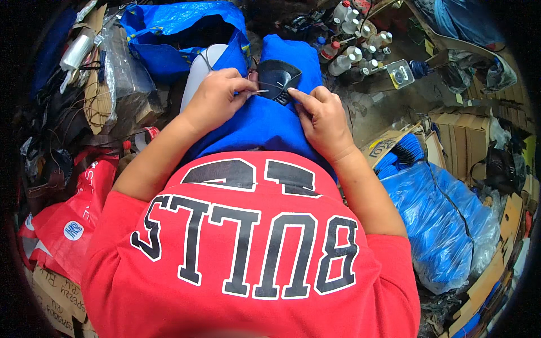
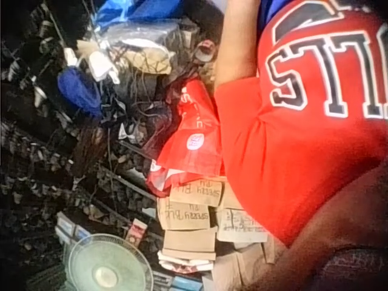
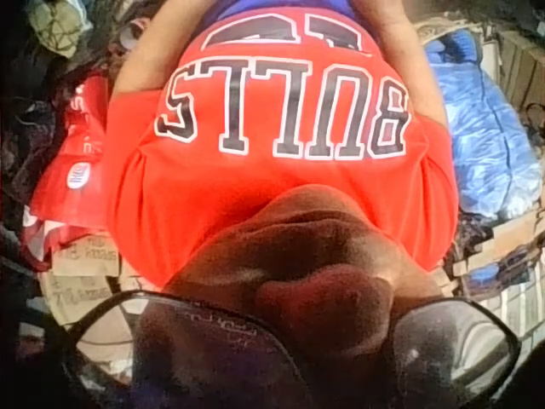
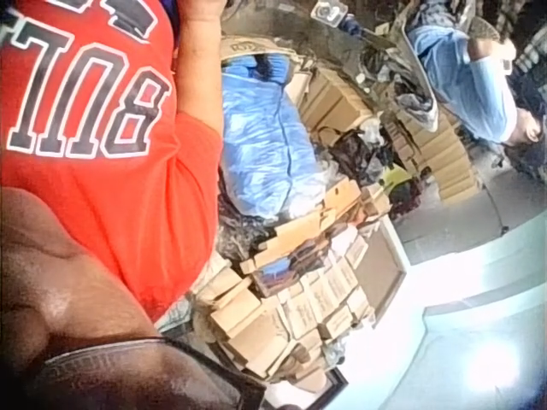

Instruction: The person is manually stitching a small black leather shoe component using a needle and thread.

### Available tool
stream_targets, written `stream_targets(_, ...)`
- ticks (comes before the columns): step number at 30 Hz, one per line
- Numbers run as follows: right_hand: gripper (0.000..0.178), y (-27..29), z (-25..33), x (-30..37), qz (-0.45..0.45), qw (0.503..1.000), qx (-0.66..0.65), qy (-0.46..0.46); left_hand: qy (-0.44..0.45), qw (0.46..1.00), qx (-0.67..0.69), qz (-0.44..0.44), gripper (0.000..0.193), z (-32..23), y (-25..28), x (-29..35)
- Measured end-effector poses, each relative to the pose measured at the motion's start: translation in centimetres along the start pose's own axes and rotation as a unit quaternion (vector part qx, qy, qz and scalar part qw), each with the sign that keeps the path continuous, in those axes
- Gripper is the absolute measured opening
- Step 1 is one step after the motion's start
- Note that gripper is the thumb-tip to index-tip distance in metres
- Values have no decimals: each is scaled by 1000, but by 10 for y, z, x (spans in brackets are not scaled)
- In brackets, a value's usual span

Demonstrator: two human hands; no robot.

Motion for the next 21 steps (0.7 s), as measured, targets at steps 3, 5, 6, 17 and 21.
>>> stream_targets(3,28,-1,-17,-1,23,991,-113,-67,2,997,-8,-75,22,0,1,-7)
stream_targets(5,27,-1,-36,-6,71,967,-210,-122,11,997,63,-52,23,3,-4,-13)
stream_targets(6,26,1,-42,-9,90,959,-233,-135,19,991,133,-28,24,4,-7,-15)
stream_targets(17,25,5,-48,-29,161,949,-228,-149,23,987,159,9,23,10,-17,-19)
stream_targets(21,27,4,-53,-28,165,942,-251,-151,12,990,139,5,22,7,-16,-20)
Point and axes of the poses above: each hand's wrist, its own x-axis away from the middle knuckle, its own y-axis out of the back of the hand, z = x × y, the point moved 4 cm from there along -x, towards the middle knuckle, and after that the axes turned 7 degrees about -x, right-handed, at the moved point
